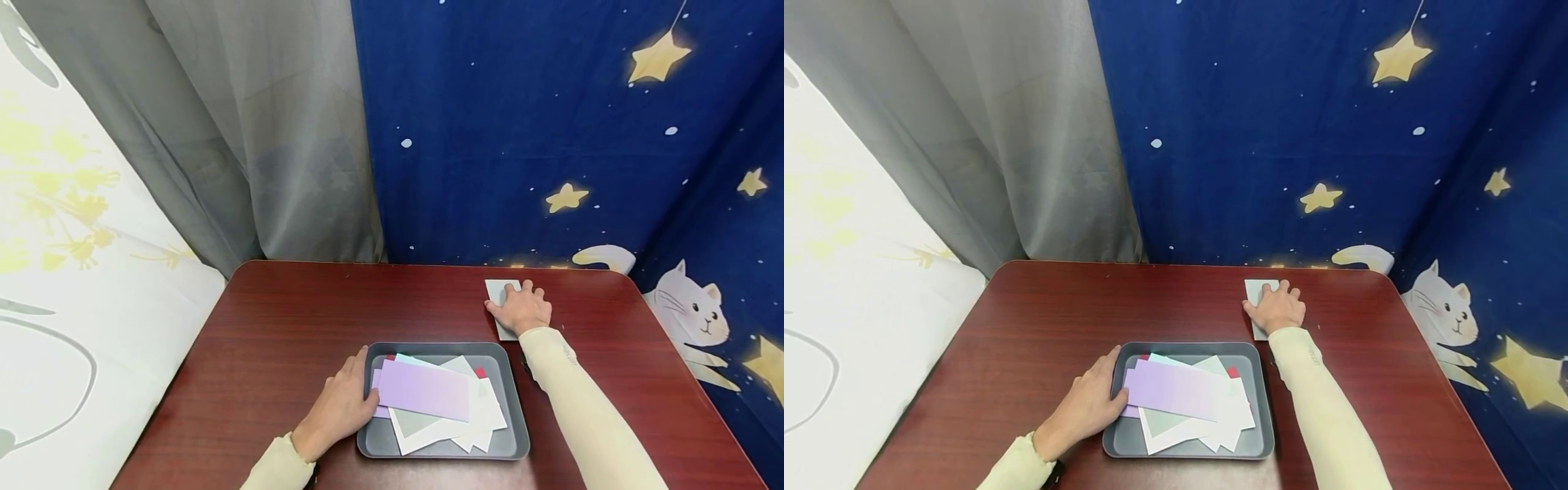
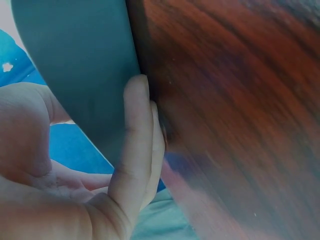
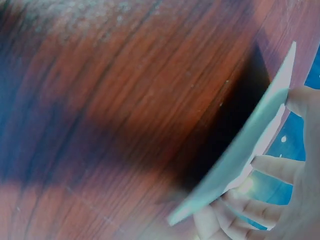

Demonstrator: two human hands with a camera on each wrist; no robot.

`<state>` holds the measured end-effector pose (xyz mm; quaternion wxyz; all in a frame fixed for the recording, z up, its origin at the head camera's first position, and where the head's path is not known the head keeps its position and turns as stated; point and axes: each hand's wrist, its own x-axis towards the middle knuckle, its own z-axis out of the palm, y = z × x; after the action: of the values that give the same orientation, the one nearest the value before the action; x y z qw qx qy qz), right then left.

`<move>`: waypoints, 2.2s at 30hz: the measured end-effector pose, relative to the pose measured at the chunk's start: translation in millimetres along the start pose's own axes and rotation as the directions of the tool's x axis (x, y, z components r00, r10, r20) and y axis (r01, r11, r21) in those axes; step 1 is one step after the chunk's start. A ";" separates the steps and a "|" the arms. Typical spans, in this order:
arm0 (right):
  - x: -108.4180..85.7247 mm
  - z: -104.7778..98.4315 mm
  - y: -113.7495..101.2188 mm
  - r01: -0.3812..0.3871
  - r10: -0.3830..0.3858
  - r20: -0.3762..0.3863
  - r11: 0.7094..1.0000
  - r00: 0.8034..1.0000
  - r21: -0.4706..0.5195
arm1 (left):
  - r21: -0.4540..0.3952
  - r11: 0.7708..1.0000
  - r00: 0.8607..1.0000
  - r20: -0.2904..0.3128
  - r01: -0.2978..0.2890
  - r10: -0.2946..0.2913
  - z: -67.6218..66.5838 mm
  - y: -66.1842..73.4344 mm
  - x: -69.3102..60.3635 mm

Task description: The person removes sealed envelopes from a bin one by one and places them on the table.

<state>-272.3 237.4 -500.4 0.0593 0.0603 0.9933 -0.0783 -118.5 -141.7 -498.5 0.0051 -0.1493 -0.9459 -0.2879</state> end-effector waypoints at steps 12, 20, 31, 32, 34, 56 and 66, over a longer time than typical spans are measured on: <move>-2.9 -1.4 1.0 0.002 -0.002 -0.022 1.000 1.000 0.007 | 0.005 1.000 1.000 -0.002 0.002 -0.002 1.6 1.1 -0.6; -7.0 -4.1 6.9 0.007 -0.006 -0.012 0.996 1.000 0.089 | 0.004 1.000 1.000 0.010 0.011 -0.011 1.3 0.7 -0.6; -33.9 -23.6 3.1 0.120 -0.108 -0.099 0.984 0.989 0.128 | -0.022 0.999 1.000 0.017 0.024 -0.023 -1.8 0.3 0.5; -38.0 -25.9 1.4 0.139 -0.126 -0.109 0.982 0.986 0.125 | -0.025 0.999 1.000 0.016 0.026 -0.026 -1.9 0.3 0.5; -47.2 -30.1 -3.0 0.177 -0.162 -0.132 0.978 0.978 0.113 | -0.029 0.999 0.999 0.018 0.030 -0.030 -2.2 0.4 0.4; -141.4 -15.0 -95.8 0.651 -0.656 -0.238 0.751 0.716 -0.112 | -0.030 0.999 0.999 0.021 0.032 -0.032 -1.2 -1.9 0.2; -156.7 8.1 -113.3 0.732 -0.738 -0.019 0.671 0.674 -0.120 | -0.014 1.000 0.999 0.026 0.026 -0.026 -1.5 -1.1 -0.9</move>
<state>-131.6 107.7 -471.6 -0.0069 -0.3450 0.9376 -0.0426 -118.1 -143.7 -498.0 -0.0121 -0.1407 -0.9457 -0.2928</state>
